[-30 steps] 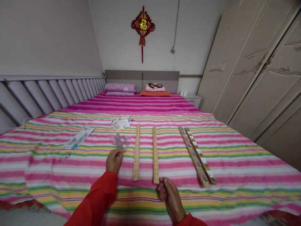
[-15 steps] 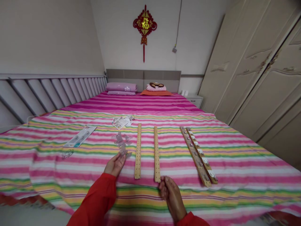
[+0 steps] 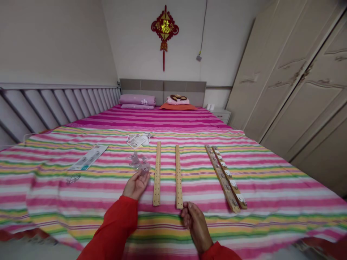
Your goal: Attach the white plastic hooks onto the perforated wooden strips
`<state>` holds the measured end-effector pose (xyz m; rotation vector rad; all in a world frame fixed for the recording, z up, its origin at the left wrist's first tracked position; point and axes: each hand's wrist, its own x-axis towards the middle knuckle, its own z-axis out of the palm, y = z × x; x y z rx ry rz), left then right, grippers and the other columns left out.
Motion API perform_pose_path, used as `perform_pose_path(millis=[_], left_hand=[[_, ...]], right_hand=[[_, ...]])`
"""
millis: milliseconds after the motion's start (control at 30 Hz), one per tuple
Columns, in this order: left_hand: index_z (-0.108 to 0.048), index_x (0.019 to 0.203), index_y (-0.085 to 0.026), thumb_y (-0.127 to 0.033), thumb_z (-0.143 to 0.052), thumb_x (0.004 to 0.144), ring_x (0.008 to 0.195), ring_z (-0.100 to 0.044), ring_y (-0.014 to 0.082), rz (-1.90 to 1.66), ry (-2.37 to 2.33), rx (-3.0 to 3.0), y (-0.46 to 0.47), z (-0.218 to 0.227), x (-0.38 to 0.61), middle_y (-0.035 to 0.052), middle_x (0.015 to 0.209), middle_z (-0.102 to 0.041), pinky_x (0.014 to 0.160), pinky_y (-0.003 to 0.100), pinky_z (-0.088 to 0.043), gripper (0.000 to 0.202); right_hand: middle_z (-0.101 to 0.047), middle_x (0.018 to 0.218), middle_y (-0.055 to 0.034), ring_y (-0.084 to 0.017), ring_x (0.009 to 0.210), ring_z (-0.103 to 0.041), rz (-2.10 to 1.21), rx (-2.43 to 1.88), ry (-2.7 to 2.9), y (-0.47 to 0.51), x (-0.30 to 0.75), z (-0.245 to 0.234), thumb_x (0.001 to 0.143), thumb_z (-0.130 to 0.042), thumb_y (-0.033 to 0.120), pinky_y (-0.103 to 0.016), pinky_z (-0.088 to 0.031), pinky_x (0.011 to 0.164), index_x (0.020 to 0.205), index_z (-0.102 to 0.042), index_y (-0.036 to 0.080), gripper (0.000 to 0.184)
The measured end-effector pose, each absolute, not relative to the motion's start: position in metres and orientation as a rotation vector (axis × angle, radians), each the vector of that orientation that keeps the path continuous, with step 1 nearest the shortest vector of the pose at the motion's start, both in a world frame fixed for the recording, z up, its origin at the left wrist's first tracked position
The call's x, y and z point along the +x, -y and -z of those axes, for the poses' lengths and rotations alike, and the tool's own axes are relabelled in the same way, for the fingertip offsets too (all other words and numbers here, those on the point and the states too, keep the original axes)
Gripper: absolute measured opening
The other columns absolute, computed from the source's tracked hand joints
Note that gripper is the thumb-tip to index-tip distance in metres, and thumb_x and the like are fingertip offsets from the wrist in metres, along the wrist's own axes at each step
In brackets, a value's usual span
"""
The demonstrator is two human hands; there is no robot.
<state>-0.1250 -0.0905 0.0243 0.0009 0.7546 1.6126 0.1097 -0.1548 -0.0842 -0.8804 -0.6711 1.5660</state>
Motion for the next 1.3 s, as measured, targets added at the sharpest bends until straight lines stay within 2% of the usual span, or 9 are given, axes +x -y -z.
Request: perform_pose_path(millis=[100,200,267,400,633,733,833,1033,1300], left_hand=[[-0.061,0.077,-0.015,-0.004,-0.056,0.078,0.073,-0.069,0.0127,-1.611,-0.89,0.242,0.108,-0.023,-0.105,0.0035,0.08,-0.071,0.069,0.025,-0.057,0.013],[-0.066,0.077,-0.016,-0.016,-0.069,0.072,0.084,-0.068,0.0162,-1.681,-1.107,0.741,0.13,-0.022,-0.089,0.0059,0.094,-0.071,0.074,0.027,-0.057,0.006],[-0.069,0.077,-0.018,-0.022,-0.07,0.072,0.095,-0.065,0.0194,-1.733,-1.212,1.215,0.145,-0.021,-0.083,0.0074,0.101,-0.069,0.081,0.03,-0.055,0.007],[-0.073,0.084,-0.026,-0.018,-0.065,0.075,0.101,-0.063,0.0189,-1.657,-1.171,1.906,0.169,-0.013,-0.072,0.0062,0.104,-0.069,0.088,0.031,-0.053,0.014],[-0.073,0.068,-0.026,-0.016,-0.076,0.062,0.101,-0.062,0.0256,-1.504,-1.093,1.415,0.189,-0.002,-0.046,0.0103,0.101,-0.067,0.095,0.037,-0.048,0.013],[-0.073,0.069,-0.026,-0.018,-0.074,0.064,0.1,-0.061,0.0265,-1.399,-1.054,1.469,0.193,-0.01,-0.041,0.0106,0.103,-0.067,0.094,0.039,-0.048,0.01],[-0.074,0.073,-0.026,-0.02,-0.068,0.069,0.101,-0.06,0.0264,-1.263,-1.006,1.654,0.194,-0.02,-0.04,0.0114,0.104,-0.066,0.091,0.038,-0.049,0.01],[-0.074,0.074,-0.025,-0.016,-0.064,0.07,0.102,-0.06,0.0256,-1.124,-0.946,1.819,0.192,-0.029,-0.043,0.0119,0.103,-0.067,0.089,0.038,-0.049,0.014],[-0.075,0.073,-0.024,-0.011,-0.066,0.066,0.105,-0.058,0.0279,-1.142,-0.962,1.771,0.173,-0.029,-0.05,0.0125,0.099,-0.068,0.092,0.04,-0.047,0.018]], right_hand=[[-0.059,0.054,0.0007,-0.005,0.035,-0.041,-1.549,-0.881,0.658,0.154,0.11,0.084,0.07,-0.07,0.054,-0.016,-0.024,0.034,0.081,-0.065,0.014,0.042],[-0.057,0.053,0.002,-0.004,0.035,-0.038,-1.531,-0.896,0.645,0.156,0.111,0.078,0.069,-0.071,0.053,-0.016,-0.023,0.033,0.079,-0.065,0.014,0.042],[-0.057,0.054,0.0025,-0.003,0.035,-0.036,-1.534,-0.918,0.665,0.159,0.113,0.07,0.068,-0.072,0.052,-0.016,-0.021,0.033,0.079,-0.065,0.014,0.04],[-0.059,0.06,0.0016,-0.002,0.037,-0.036,-1.565,-0.911,0.745,0.165,0.117,0.045,0.072,-0.071,0.048,-0.016,-0.02,0.035,0.078,-0.065,0.014,0.035],[-0.06,0.06,0.0007,-0.004,0.038,-0.038,-1.616,-0.84,0.82,0.166,0.118,0.011,0.072,-0.068,0.051,-0.017,-0.023,0.034,0.083,-0.068,0.015,0.038],[-0.056,0.049,0.0027,-0.005,0.036,-0.038,-1.608,-0.837,0.849,0.163,0.119,0.008,0.072,-0.067,0.055,-0.018,-0.024,0.036,0.091,-0.07,0.015,0.044],[-0.054,0.044,0.0019,-0.006,0.037,-0.04,-1.651,-0.868,0.885,0.161,0.122,0.008,0.073,-0.064,0.057,-0.018,-0.026,0.038,0.088,-0.072,0.012,0.048],[-0.06,0.05,0.0005,-0.005,0.04,-0.044,-1.769,-0.862,0.941,0.166,0.133,0.011,0.066,-0.077,0.042,-0.017,-0.029,0.039,0.071,-0.073,0.012,0.03],[-0.063,0.053,-0.0001,-0.006,0.042,-0.053,-1.96,-0.858,0.821,0.174,0.147,0.02,0.058,-0.083,0.024,-0.014,-0.035,0.039,0.071,-0.071,0.012,0.022]])
